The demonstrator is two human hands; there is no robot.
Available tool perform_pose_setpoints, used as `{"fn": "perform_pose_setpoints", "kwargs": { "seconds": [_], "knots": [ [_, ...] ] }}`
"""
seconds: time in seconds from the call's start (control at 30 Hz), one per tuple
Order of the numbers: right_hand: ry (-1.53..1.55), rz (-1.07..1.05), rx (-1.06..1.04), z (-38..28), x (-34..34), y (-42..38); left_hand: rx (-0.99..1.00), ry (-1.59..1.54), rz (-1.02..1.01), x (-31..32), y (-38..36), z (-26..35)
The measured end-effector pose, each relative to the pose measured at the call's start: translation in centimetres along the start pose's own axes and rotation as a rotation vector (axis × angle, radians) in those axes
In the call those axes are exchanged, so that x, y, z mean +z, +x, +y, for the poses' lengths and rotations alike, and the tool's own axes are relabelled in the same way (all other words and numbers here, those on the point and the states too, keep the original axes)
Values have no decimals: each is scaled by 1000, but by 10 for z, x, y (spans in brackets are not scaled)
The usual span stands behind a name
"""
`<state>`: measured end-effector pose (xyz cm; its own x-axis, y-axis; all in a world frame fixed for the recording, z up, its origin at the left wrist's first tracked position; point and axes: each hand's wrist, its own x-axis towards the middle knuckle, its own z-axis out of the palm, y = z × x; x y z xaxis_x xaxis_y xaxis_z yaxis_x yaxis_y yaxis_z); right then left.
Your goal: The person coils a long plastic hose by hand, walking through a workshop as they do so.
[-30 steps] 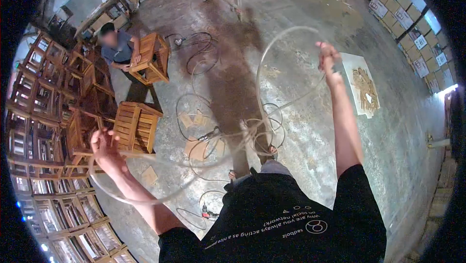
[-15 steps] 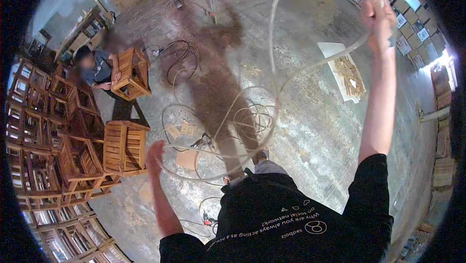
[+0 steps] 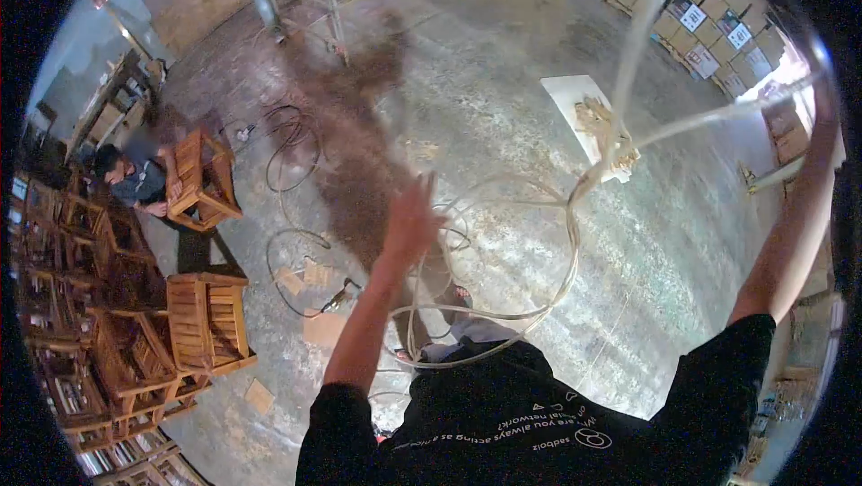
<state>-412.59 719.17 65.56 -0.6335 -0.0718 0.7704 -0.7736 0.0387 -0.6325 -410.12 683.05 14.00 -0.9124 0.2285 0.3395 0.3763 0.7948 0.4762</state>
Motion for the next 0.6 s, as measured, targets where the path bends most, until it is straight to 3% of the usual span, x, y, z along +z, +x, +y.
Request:
{"fn": "perform_pose_setpoints", "kwargs": {
  "seconds": [0.03,0.07,0.17,0.27,0.33,0.4,0.47,0.53,0.6],
  "knots": [
    [7,-146,-10,-7,-20,5,59,-20,50,20,23,23],
    [78,-142,-22,-15,-30,2,117,-42,100,37,43,42],
    [-91,-19,68,-41,-59,-12,-19,-289,-569,76,88,67],
    [-468,122,266,-14,-173,-68,-147,-157,-393,174,72,2],
    [-730,199,536,36,-268,-121,-253,-276,41,134,52,-39],
    [-869,181,853,117,-352,-200,-206,11,260,111,31,-123],
    [-848,73,1159,225,-405,-300,-305,299,284,64,-1,-226],
    [-672,-96,1419,344,-408,-413,-671,366,248,-79,0,-158],
    [-367,-298,1503,461,-339,-529,-804,324,337,-161,-34,-139]
  ]
}}
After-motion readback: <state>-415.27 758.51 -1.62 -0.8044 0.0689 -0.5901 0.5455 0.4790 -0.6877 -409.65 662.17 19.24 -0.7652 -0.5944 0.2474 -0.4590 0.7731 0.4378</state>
